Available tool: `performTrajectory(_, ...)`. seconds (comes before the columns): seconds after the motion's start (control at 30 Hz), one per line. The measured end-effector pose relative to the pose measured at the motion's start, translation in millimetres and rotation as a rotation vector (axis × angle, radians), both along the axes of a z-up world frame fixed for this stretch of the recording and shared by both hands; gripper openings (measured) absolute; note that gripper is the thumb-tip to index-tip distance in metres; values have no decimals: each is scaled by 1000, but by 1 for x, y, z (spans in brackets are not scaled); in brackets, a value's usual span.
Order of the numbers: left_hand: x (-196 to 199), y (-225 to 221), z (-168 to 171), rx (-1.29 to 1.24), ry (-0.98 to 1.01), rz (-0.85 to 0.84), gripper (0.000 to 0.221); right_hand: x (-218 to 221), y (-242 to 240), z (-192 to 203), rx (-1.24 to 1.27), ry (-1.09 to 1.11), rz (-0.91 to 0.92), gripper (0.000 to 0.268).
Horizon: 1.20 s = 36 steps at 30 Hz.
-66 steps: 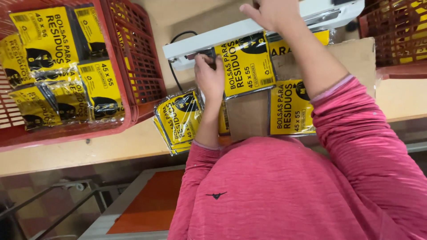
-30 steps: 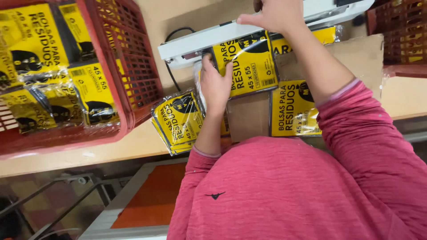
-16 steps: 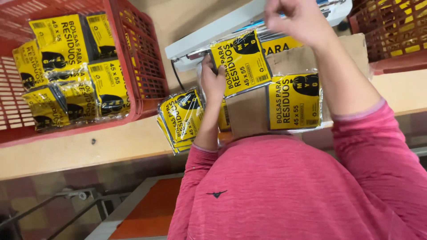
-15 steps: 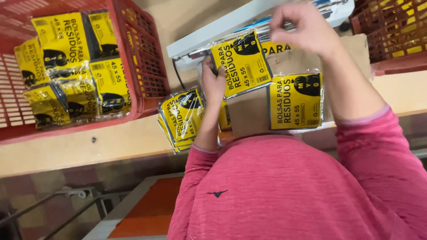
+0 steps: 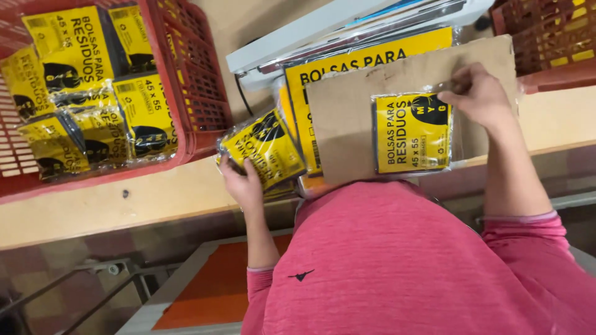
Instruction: Packing and sealing plastic garbage bag rolls into yellow retail packaging using a heat sealer machine.
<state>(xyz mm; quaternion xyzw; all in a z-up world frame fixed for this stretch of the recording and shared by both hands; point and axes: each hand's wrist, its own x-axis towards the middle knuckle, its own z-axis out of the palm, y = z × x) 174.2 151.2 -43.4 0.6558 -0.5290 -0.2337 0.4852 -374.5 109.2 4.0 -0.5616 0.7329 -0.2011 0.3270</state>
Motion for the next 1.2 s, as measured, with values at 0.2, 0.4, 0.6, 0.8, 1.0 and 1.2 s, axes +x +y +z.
performTrajectory(0.2,-20,-18,37,235,-647,266,55,31,0,-3,-6,80,-32,26)
performTrajectory(0.4,-104,-56,56,130,-66,-253,40,100,-16,15,-180,-333,7,14)
performTrajectory(0.6,-137,-104,58,177,44,-588,36,132,-47,6,-290,-849,60,15)
performTrajectory(0.8,-140,-117,47,125,36,-509,10,136,-69,-12,-262,-920,-56,27)
performTrajectory(1.0,-140,-131,-26,151,625,-358,10,147,-92,-35,-356,-795,-90,34)
performTrajectory(1.2,-136,-151,-14,221,690,-288,7,161,-115,-39,-417,-675,-115,35)
